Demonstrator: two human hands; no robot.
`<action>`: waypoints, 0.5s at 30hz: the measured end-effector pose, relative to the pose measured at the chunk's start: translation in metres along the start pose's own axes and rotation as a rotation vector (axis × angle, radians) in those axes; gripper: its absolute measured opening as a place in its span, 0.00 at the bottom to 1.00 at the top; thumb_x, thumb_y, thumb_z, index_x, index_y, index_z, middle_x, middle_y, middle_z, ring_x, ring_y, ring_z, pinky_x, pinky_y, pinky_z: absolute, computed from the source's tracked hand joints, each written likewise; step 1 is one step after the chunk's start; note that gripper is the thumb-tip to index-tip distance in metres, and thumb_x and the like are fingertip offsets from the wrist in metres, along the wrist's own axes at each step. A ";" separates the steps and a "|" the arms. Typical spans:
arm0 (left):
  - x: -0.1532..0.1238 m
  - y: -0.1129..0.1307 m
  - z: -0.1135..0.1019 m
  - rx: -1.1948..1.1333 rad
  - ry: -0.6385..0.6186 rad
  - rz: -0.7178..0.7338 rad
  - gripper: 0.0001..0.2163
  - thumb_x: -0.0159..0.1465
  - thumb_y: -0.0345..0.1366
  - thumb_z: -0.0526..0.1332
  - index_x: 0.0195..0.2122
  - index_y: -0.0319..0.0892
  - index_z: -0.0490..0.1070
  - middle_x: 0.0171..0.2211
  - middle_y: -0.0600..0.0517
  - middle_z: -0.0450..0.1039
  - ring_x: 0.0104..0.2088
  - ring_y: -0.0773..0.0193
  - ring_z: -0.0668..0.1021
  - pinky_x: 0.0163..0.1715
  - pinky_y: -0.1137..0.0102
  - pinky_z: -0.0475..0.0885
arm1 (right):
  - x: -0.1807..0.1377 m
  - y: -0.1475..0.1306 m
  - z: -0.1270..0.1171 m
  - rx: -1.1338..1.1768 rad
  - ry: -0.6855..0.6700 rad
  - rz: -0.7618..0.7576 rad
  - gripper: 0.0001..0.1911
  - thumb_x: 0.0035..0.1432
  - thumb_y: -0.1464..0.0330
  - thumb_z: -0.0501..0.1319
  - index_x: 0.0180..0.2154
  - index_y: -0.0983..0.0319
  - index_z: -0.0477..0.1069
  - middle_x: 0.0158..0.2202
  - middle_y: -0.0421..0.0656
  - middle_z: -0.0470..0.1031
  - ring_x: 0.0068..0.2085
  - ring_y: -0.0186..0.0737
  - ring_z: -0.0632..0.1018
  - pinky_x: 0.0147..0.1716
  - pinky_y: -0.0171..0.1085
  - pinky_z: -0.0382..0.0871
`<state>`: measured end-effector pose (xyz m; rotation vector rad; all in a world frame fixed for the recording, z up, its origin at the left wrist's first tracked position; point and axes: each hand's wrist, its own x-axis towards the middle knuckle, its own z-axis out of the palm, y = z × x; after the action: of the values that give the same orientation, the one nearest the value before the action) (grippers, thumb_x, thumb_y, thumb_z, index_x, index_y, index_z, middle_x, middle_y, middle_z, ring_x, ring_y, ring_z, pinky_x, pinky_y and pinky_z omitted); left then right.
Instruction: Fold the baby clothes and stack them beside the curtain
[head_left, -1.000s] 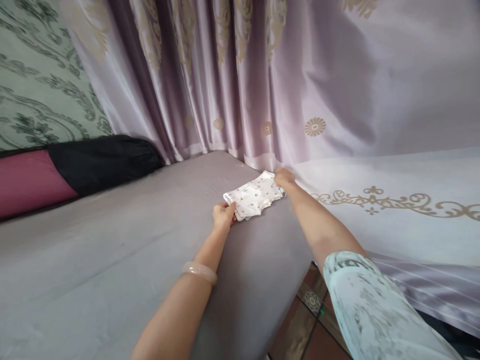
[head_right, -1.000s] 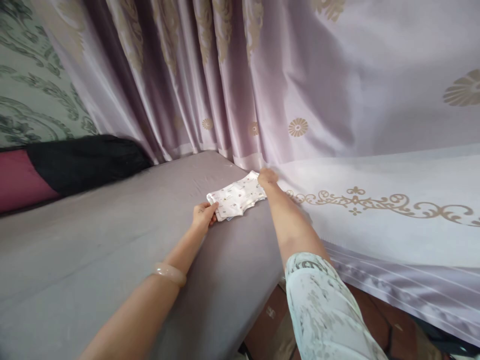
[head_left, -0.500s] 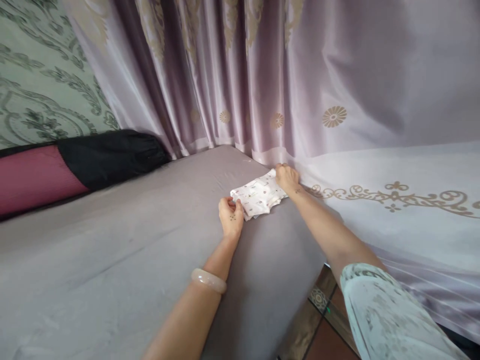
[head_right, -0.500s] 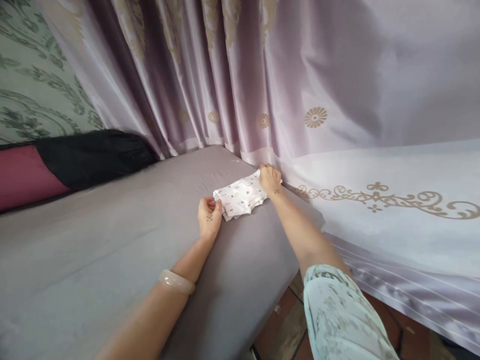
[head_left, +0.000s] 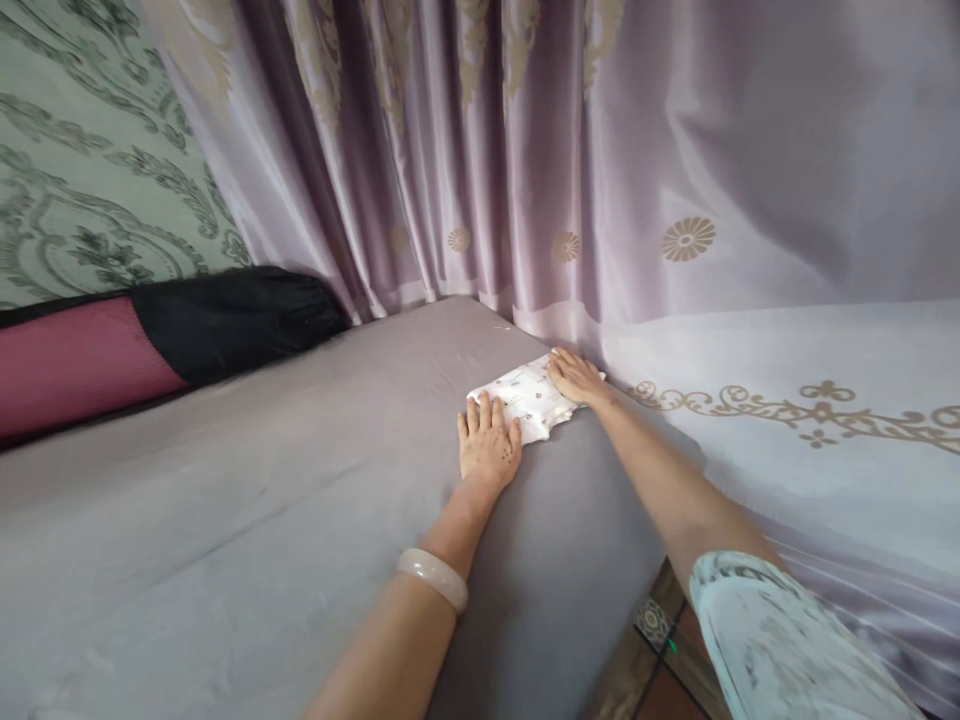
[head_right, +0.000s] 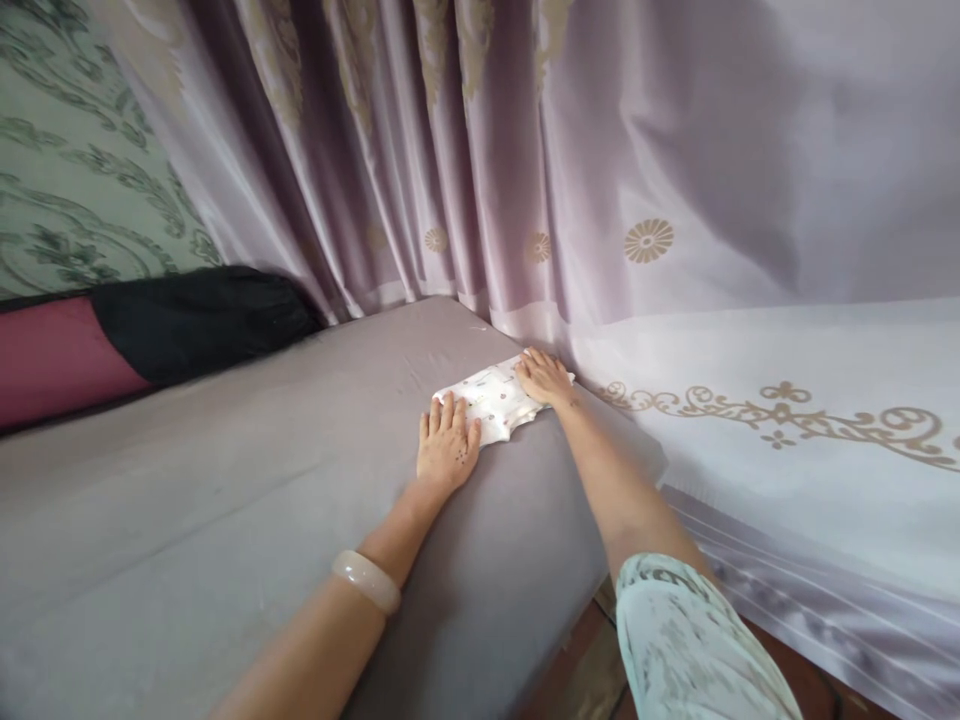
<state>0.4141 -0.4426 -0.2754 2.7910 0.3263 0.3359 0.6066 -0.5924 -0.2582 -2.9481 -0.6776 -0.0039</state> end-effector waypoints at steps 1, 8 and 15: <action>0.000 0.001 -0.001 -0.010 -0.005 -0.002 0.29 0.69 0.46 0.39 0.66 0.36 0.54 0.68 0.43 0.47 0.67 0.47 0.49 0.64 0.51 0.47 | 0.000 0.000 0.000 -0.007 0.012 -0.003 0.31 0.67 0.55 0.34 0.65 0.59 0.54 0.69 0.43 0.47 0.67 0.46 0.52 0.63 0.52 0.47; 0.005 -0.002 -0.012 -0.262 -0.017 -0.028 0.27 0.68 0.47 0.44 0.63 0.36 0.59 0.67 0.43 0.50 0.67 0.46 0.48 0.65 0.51 0.46 | -0.001 -0.008 -0.016 -0.024 -0.032 0.043 0.30 0.67 0.56 0.38 0.65 0.59 0.53 0.69 0.45 0.47 0.67 0.50 0.52 0.63 0.56 0.45; -0.005 -0.070 -0.030 -0.457 0.011 0.079 0.22 0.68 0.42 0.47 0.59 0.36 0.62 0.62 0.38 0.60 0.65 0.53 0.59 0.63 0.54 0.53 | -0.038 -0.069 -0.013 -0.027 0.063 -0.137 0.29 0.67 0.58 0.38 0.64 0.60 0.56 0.68 0.47 0.51 0.67 0.50 0.51 0.63 0.57 0.45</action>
<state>0.3886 -0.3704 -0.2716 2.3560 0.1206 0.3890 0.5426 -0.5485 -0.2382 -2.9064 -0.8750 -0.1179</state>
